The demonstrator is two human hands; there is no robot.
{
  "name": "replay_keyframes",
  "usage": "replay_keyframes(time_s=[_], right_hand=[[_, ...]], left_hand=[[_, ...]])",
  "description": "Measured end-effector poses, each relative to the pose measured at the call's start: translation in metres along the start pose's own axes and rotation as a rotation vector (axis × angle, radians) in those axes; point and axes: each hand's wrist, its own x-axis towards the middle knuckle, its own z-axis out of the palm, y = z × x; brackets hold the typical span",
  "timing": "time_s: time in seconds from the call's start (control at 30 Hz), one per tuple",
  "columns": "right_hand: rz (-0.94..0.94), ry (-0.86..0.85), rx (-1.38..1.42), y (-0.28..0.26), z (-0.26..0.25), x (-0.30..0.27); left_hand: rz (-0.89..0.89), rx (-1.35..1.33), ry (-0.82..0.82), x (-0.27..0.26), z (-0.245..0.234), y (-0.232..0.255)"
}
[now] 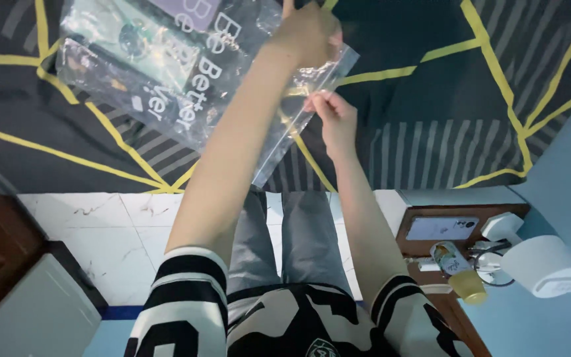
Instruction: The person places several phone cases into a large plastic bag, then takes the bag and a small cardboard box and places them inside a cabinet.
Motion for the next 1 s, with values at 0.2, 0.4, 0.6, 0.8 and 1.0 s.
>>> replay_keyframes(time_s=[0.2, 0.4, 0.6, 0.8, 1.0], right_hand=[[0.032, -0.035, -0.005, -0.004, -0.003, 0.001], [0.112, 0.006, -0.076, 0.007, -0.005, 0.006], [0.139, 0.188, -0.011, -0.009, 0.0, 0.017], [0.19, 0.153, 0.072, -0.003, -0.007, 0.021], [0.395, 0.017, 0.271, -0.018, -0.014, 0.019]], left_hand=[[-0.011, -0.104, -0.208, 0.01, -0.012, -0.001], [0.011, -0.147, -0.241, 0.005, -0.014, 0.003], [0.085, -0.155, -0.171, 0.002, -0.001, -0.002], [0.071, -0.192, -0.18, 0.003, -0.001, -0.006], [0.058, -0.247, -0.187, -0.003, -0.011, 0.0]])
